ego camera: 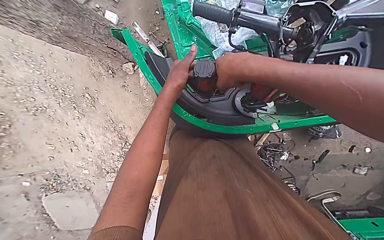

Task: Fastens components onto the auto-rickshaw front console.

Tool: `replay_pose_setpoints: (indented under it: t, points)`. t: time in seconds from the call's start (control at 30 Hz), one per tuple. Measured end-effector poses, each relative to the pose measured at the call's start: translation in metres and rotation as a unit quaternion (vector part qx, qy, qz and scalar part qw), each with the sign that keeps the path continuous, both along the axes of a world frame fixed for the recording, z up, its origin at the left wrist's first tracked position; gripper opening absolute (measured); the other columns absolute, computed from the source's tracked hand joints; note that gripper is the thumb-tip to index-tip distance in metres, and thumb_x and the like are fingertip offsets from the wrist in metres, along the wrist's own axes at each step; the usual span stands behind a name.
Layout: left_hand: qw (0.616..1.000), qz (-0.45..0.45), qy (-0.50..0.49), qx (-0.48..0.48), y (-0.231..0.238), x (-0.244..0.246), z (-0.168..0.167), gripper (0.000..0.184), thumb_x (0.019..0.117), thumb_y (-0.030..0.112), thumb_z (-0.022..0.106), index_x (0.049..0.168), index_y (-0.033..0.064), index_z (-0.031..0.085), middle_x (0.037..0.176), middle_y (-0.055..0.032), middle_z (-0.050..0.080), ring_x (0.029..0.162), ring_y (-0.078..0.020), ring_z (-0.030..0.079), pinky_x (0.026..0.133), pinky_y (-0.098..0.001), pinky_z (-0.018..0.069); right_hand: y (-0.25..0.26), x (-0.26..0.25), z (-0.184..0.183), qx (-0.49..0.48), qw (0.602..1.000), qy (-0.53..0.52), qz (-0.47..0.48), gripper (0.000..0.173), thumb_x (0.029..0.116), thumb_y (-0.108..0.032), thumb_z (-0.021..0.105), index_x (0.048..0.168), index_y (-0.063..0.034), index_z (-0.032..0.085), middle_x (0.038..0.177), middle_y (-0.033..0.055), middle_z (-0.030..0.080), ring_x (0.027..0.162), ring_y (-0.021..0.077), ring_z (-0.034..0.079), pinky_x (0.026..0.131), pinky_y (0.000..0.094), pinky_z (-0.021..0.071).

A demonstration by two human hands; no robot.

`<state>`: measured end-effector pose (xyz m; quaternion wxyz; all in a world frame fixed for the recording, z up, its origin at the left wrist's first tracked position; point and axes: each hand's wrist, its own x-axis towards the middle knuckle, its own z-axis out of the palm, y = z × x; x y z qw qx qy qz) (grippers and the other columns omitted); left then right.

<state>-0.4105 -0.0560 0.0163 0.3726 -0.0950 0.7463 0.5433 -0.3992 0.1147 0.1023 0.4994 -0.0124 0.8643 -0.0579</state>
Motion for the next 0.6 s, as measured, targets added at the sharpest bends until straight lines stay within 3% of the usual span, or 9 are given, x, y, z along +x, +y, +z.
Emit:
replay_pose_setpoints:
  t: [0.07, 0.13, 0.2, 0.47, 0.6]
  points:
    - [0.998, 0.021, 0.015, 0.063, 0.007, 0.006, -0.003, 0.062, 0.1024, 0.066, 0.041, 0.097, 0.0123, 0.073, 0.084, -0.0020, 0.073, 0.073, -0.0117, 0.068, 0.063, -0.0346, 0.0559, -0.002, -0.004, 0.000, 0.005, 1.000, -0.004, 0.007, 0.025, 0.0857, -0.024, 0.073, 0.073, -0.0069, 0.060, 0.067, 0.0113, 0.057, 0.057, 0.0263, 0.057, 0.052, 0.0479, 0.0462]
    - [0.993, 0.039, 0.056, 0.098, 0.011, 0.009, -0.017, 0.058, 0.1027, 0.058, 0.047, 0.095, 0.0070, 0.073, 0.089, -0.0067, 0.074, 0.084, -0.0177, 0.072, 0.077, -0.0442, 0.0600, -0.003, -0.006, 0.000, 0.007, 1.000, -0.007, 0.008, 0.026, 0.0863, -0.025, 0.074, 0.073, -0.0067, 0.061, 0.066, 0.0111, 0.058, 0.056, 0.0260, 0.057, 0.053, 0.0478, 0.0466]
    - [0.987, 0.054, 0.082, 0.127, 0.012, 0.009, -0.028, 0.051, 0.1034, 0.051, 0.048, 0.090, 0.0070, 0.071, 0.085, -0.0060, 0.073, 0.083, -0.0180, 0.072, 0.078, -0.0450, 0.0599, -0.004, -0.007, -0.001, 0.015, 1.000, -0.010, 0.012, 0.025, 0.0859, -0.024, 0.073, 0.073, -0.0065, 0.061, 0.067, 0.0111, 0.058, 0.057, 0.0263, 0.057, 0.053, 0.0478, 0.0472]
    - [0.986, 0.070, 0.092, 0.120, 0.009, 0.012, -0.029, 0.051, 0.1040, 0.049, 0.047, 0.084, 0.0074, 0.069, 0.080, -0.0052, 0.072, 0.078, -0.0173, 0.071, 0.073, -0.0433, 0.0594, -0.011, -0.008, -0.002, 0.024, 0.999, -0.010, 0.020, 0.025, 0.0856, -0.023, 0.074, 0.075, -0.0050, 0.061, 0.072, 0.0136, 0.059, 0.061, 0.0291, 0.060, 0.055, 0.0504, 0.0475]
    - [0.985, 0.079, 0.098, 0.120, 0.007, 0.020, -0.029, 0.051, 0.1043, 0.048, 0.047, 0.086, 0.0059, 0.071, 0.081, -0.0064, 0.073, 0.079, -0.0177, 0.072, 0.075, -0.0444, 0.0601, -0.013, -0.005, -0.006, 0.028, 0.999, -0.009, 0.034, 0.028, 0.0849, -0.024, 0.075, 0.073, -0.0045, 0.059, 0.073, 0.0155, 0.060, 0.064, 0.0314, 0.061, 0.056, 0.0526, 0.0474]
